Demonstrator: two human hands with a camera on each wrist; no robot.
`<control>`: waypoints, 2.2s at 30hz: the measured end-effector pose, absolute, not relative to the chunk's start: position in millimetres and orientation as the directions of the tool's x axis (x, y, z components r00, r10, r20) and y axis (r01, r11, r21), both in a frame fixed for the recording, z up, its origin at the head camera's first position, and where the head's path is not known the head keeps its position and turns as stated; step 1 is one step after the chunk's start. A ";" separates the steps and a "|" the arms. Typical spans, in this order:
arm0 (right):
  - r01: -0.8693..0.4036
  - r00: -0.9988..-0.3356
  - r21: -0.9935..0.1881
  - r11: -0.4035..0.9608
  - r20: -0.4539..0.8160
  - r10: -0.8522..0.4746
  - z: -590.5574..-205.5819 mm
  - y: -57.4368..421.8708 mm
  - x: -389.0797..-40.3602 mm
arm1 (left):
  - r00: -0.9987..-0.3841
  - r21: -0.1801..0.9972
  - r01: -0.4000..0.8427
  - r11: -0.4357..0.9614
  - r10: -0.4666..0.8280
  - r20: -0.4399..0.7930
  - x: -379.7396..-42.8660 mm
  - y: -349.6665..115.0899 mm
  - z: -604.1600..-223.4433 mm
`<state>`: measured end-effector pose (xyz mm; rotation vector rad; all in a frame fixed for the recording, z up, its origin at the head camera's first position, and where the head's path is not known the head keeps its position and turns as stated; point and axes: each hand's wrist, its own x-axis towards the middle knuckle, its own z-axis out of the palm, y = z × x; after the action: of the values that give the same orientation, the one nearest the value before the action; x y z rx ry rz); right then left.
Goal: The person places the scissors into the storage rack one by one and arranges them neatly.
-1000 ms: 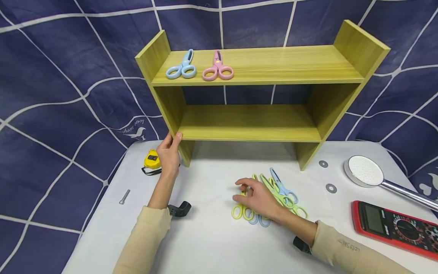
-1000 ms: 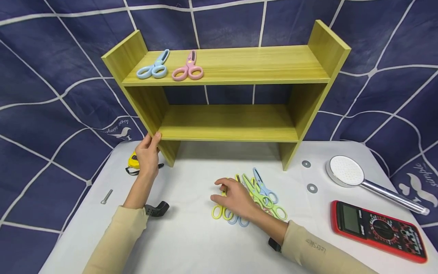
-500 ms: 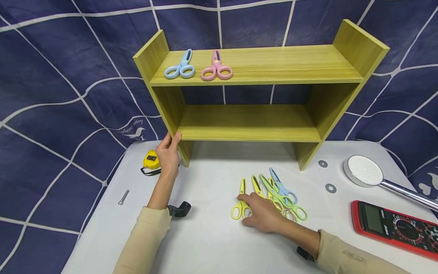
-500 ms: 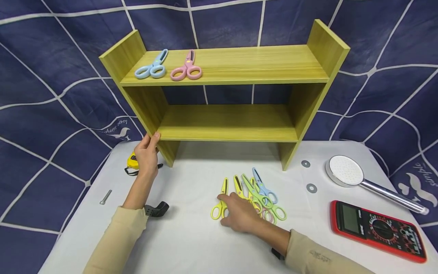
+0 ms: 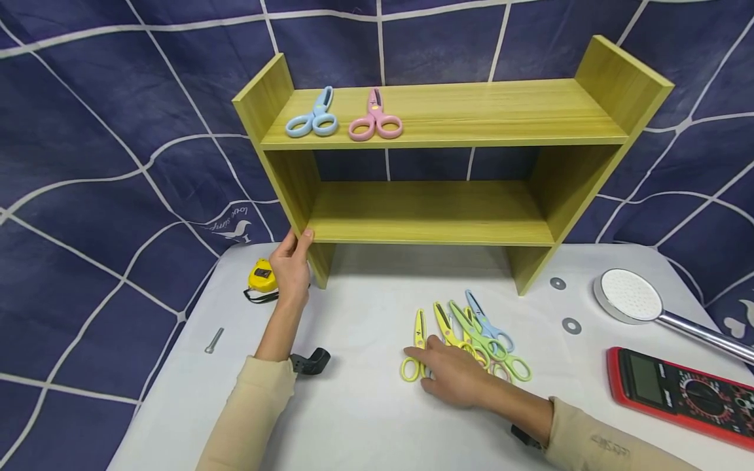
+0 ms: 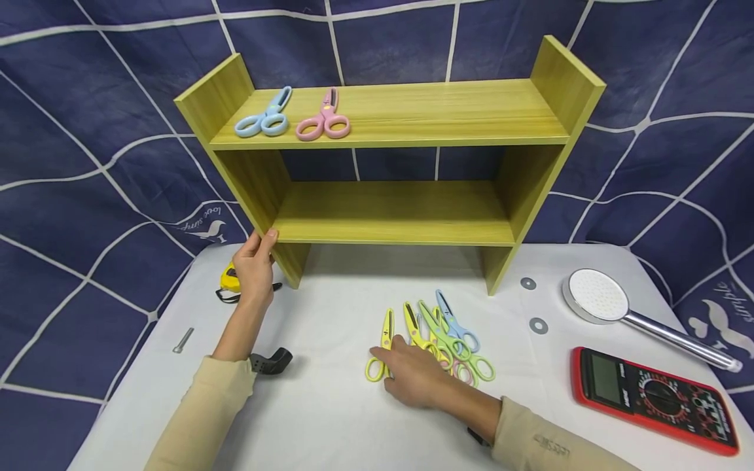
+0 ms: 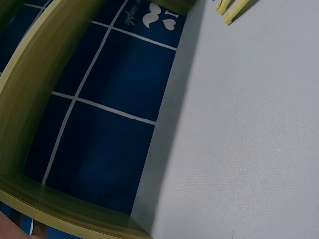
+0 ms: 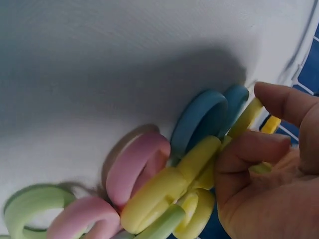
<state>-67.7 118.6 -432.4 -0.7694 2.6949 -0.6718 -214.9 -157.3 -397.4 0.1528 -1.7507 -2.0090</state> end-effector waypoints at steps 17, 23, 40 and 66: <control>-0.714 -0.700 -0.383 0.586 0.388 -0.599 -367.5 133.4 -83.3 | -0.886 0.958 0.279 -0.069 -0.402 0.229 -216.4 -156.7 -398.9; -0.795 -0.565 -0.242 0.556 0.629 -0.534 -305.1 141.8 -97.0 | -0.894 0.952 0.293 -0.084 -0.378 0.242 -215.0 -159.6 -398.7; -0.723 -0.461 -0.181 0.667 0.845 -0.271 -219.7 152.7 -138.8 | -0.891 0.957 0.279 -0.073 -0.392 0.230 -214.3 -163.3 -401.1; -0.733 -0.456 -0.454 0.507 0.881 0.128 -226.3 135.7 -166.7 | -0.880 0.957 0.281 -0.076 -0.418 0.226 -217.7 -159.9 -399.2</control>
<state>-166.7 135.7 -226.3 -0.9827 3.4139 -2.1226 -217.7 -159.9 -399.2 0.1470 -1.7422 -2.0030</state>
